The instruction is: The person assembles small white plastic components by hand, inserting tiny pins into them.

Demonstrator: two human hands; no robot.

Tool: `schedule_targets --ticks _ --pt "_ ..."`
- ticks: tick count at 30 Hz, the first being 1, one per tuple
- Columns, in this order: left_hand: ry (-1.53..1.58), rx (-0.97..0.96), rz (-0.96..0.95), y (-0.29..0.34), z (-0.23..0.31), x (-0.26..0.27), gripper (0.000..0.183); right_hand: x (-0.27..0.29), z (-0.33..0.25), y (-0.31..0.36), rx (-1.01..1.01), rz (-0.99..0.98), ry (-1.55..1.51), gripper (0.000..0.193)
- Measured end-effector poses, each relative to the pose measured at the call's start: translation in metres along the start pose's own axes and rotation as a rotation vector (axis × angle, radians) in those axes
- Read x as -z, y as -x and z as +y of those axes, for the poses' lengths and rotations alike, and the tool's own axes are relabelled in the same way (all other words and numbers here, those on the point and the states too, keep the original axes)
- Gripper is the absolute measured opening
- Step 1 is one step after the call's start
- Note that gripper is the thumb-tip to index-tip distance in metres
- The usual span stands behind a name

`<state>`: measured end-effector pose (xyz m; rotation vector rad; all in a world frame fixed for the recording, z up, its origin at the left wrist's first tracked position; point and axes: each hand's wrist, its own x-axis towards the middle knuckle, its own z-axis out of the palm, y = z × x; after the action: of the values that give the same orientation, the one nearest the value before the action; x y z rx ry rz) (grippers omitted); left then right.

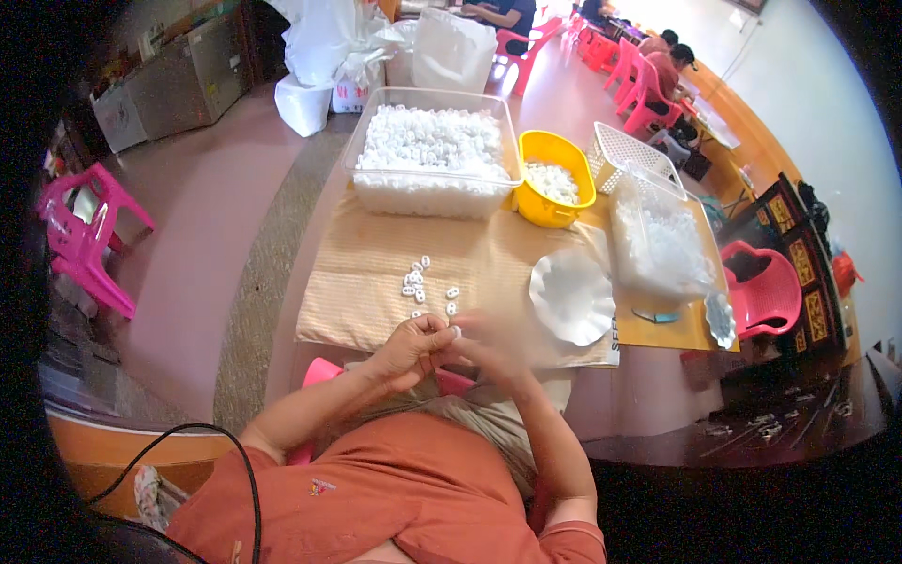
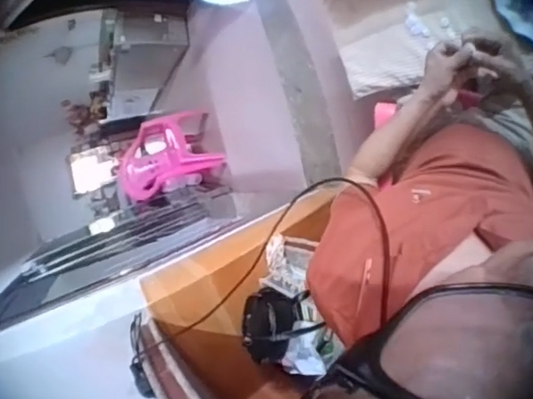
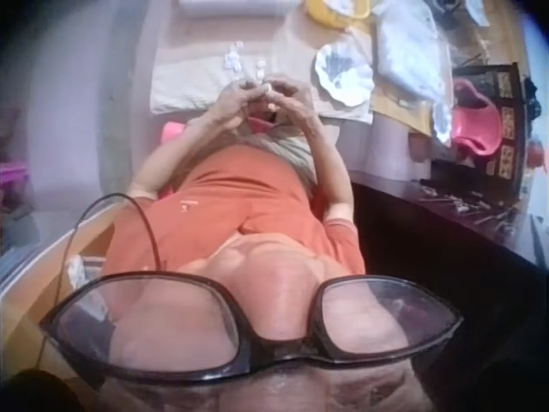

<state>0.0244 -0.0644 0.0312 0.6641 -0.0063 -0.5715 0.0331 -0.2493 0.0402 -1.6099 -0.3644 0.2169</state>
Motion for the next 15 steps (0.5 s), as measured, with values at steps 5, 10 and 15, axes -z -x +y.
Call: schedule_targets --ticks 5,10,15 --pt "-0.117 -0.052 0.05 0.0 0.0 0.0 0.011 0.008 0.015 -0.001 0.068 0.0 0.144 0.025" --pt "-0.23 -0.146 0.079 -0.003 -0.003 0.009 0.012 -0.013 -0.021 -0.003 0.244 0.016 0.419 0.023" --pt "-0.223 -0.134 0.019 -0.005 -0.003 0.008 0.013 -0.019 -0.01 -0.003 0.389 0.126 0.524 0.021"
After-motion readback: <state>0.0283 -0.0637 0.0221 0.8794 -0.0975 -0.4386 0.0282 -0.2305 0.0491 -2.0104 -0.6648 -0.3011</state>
